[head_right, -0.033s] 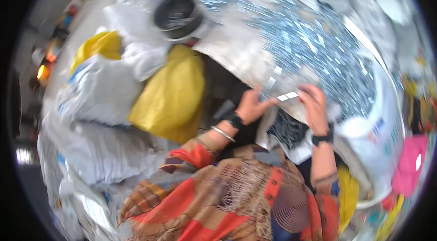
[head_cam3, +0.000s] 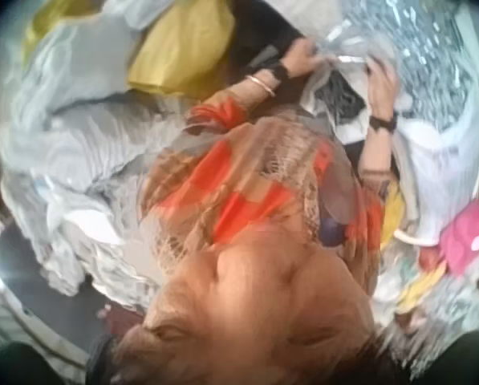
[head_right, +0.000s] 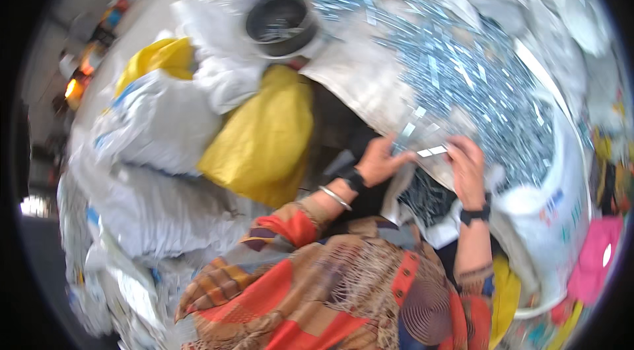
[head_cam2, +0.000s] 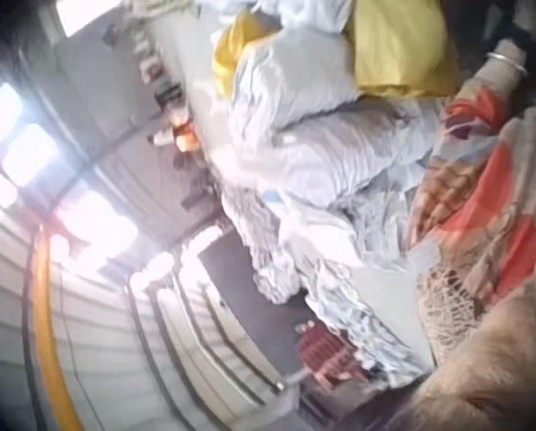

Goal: Sorting metal bolts and washers from a large bulk bag into piles.

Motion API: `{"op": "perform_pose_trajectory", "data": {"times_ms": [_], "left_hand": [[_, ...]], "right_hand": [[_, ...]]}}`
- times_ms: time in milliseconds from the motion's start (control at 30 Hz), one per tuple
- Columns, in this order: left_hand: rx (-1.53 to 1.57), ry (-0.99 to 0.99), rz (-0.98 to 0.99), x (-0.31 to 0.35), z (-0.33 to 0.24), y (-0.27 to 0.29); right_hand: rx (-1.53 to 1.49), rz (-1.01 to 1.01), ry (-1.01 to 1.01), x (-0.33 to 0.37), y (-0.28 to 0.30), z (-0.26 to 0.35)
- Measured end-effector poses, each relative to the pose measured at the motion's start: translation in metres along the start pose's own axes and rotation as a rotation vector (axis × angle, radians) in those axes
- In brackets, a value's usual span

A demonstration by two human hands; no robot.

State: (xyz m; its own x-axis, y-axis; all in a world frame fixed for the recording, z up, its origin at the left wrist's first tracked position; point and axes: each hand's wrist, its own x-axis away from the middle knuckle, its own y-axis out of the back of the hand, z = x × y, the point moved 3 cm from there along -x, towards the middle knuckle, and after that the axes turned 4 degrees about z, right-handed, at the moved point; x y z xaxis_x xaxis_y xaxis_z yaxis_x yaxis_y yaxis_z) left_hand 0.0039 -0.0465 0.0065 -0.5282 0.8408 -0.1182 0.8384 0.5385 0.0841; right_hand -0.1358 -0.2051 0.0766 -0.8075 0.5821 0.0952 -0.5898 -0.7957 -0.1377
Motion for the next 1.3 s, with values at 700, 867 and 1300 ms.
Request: {"op": "perform_pose_trajectory", "data": {"times_ms": [700,867,1300], "left_hand": [[0.254,0.176,-0.029,0.042,-0.031,-0.044],[-0.004,-0.093,-0.182,0.042,-0.038,-0.056],[0.353,0.320,-0.192,0.020,-0.036,-0.082]], "right_hand": [[-0.363,-0.067,0.049,0.049,0.007,-0.029],[-0.308,0.002,0.069,0.061,0.008,-0.038],[-0.030,0.073,0.079,0.060,0.001,-0.030]]}}
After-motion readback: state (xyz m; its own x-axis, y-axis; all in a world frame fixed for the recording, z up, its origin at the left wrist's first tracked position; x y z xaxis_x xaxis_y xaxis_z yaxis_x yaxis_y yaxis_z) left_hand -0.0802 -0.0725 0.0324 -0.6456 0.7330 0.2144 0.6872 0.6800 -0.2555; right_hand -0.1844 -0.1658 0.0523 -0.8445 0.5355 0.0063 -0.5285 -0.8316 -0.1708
